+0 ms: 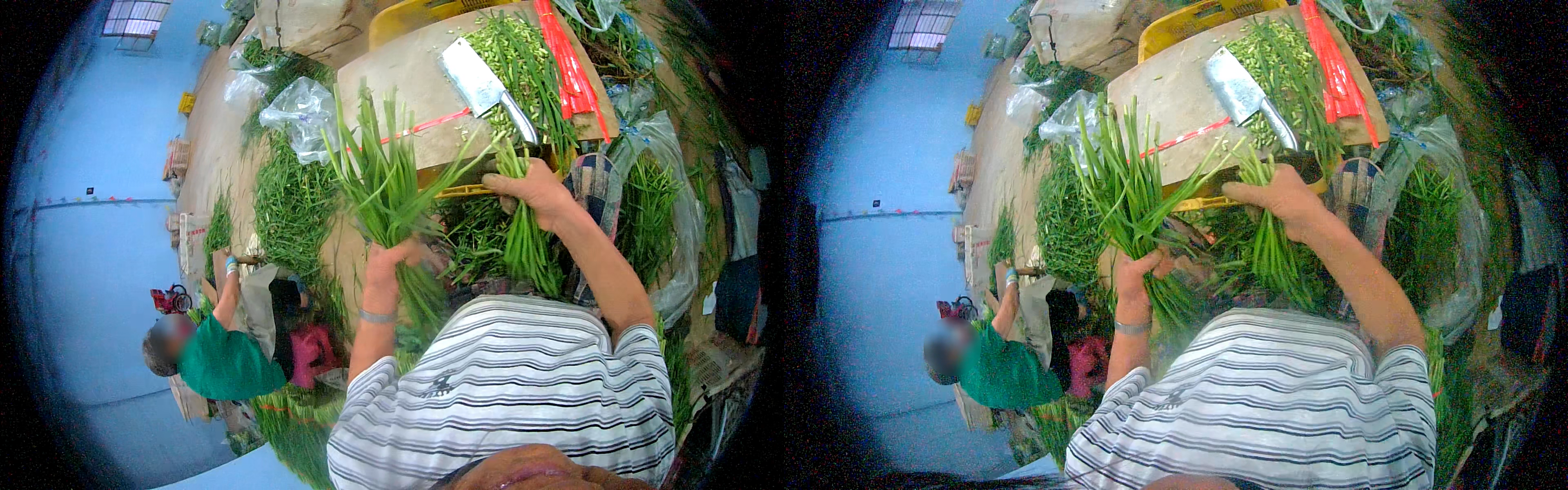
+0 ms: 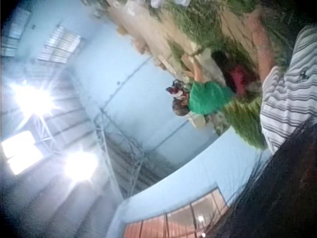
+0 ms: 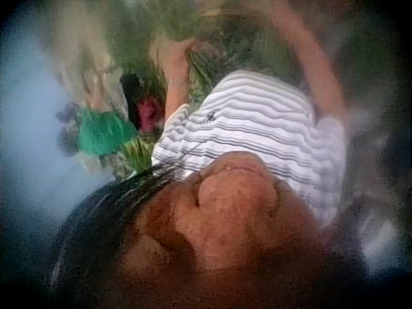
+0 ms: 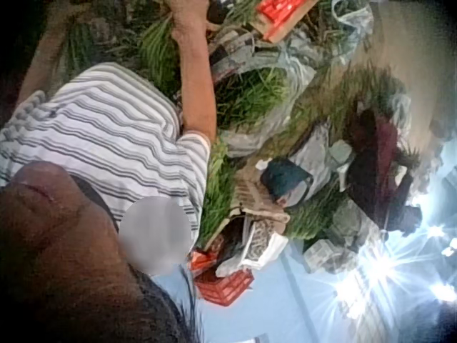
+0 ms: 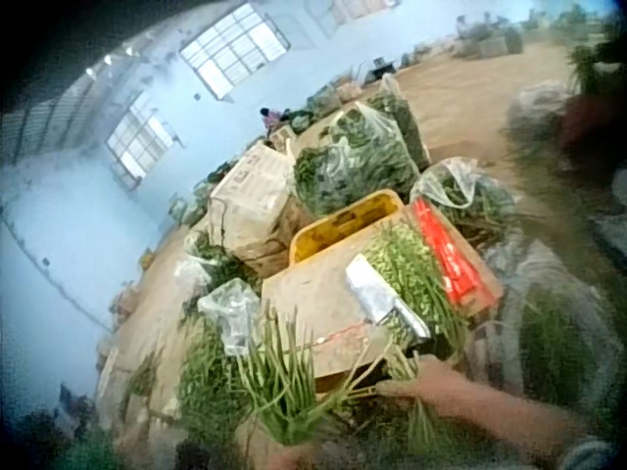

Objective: The person gathers green leafy vegetables from a plastic bag, aligns the stems, and secures them into bundles using red rubber bands. The person places the finished bundles into a yellow crate.

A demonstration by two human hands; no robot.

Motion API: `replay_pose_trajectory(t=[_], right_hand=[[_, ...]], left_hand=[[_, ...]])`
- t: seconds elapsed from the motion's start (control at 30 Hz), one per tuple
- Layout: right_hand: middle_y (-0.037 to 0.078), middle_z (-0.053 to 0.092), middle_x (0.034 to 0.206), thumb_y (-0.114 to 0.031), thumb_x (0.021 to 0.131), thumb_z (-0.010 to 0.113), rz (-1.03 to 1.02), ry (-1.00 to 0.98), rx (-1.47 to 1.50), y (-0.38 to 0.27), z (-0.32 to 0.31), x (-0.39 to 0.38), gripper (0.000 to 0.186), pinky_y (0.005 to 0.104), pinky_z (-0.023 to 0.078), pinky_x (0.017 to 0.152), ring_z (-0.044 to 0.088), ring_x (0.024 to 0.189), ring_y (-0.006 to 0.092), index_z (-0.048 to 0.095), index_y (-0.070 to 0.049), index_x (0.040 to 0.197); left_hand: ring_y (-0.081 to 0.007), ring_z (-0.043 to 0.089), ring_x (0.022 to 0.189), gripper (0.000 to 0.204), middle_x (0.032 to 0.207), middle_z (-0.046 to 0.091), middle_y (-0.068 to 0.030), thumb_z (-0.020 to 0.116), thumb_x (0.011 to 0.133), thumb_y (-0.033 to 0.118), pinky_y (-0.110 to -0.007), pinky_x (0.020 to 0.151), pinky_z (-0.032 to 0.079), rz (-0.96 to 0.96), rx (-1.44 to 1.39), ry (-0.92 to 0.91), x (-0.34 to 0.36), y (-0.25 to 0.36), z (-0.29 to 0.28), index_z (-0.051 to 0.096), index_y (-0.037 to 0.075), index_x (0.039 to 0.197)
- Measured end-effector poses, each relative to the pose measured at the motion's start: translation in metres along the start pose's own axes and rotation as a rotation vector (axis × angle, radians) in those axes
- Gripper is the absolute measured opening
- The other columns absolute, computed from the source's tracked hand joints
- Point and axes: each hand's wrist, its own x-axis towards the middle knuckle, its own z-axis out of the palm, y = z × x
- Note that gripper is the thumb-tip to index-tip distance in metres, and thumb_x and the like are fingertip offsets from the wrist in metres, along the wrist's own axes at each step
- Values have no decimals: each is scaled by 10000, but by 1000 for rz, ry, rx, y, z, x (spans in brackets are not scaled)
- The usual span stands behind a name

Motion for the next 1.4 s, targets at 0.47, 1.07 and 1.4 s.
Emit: replay_pose_trajectory(t=[0.47, 1.07, 1.4], right_hand=[[-36, 523, 675, -127, 818, 657, -127, 103, 270, 0, 1, 4, 170, 230, 400, 465, 487, 530, 74, 568, -80, 956], [4, 602, 956, -171, 832, 653, -325, 135, 302, 1, -3, -2, 250, 291, 483, 698, 562, 816, 111, 585, -91, 1059], [2, 560, 761, -130, 779, 688, -321, 326, 158, -38, -19, -2, 287, 261, 462, 512, 529, 579, 111, 543, -52, 1015]], left_hand=[[-128, 517, 516, 199, 700, 592, -49, 640, 673, -1, -247, 466, 380, -79, 173, -49, 3, -31, 4, 592, 1, 865], [-151, 512, 527, 253, 691, 575, -79, 647, 689, 70, -260, 473, 375, -143, 3, -178, 5, -62, -25, 558, -8, 913], [-93, 416, 465, 475, 770, 569, -64, 663, 696, 139, -221, 414, 303, -102, -27, -167, -1, -46, -35, 504, -27, 1112]])
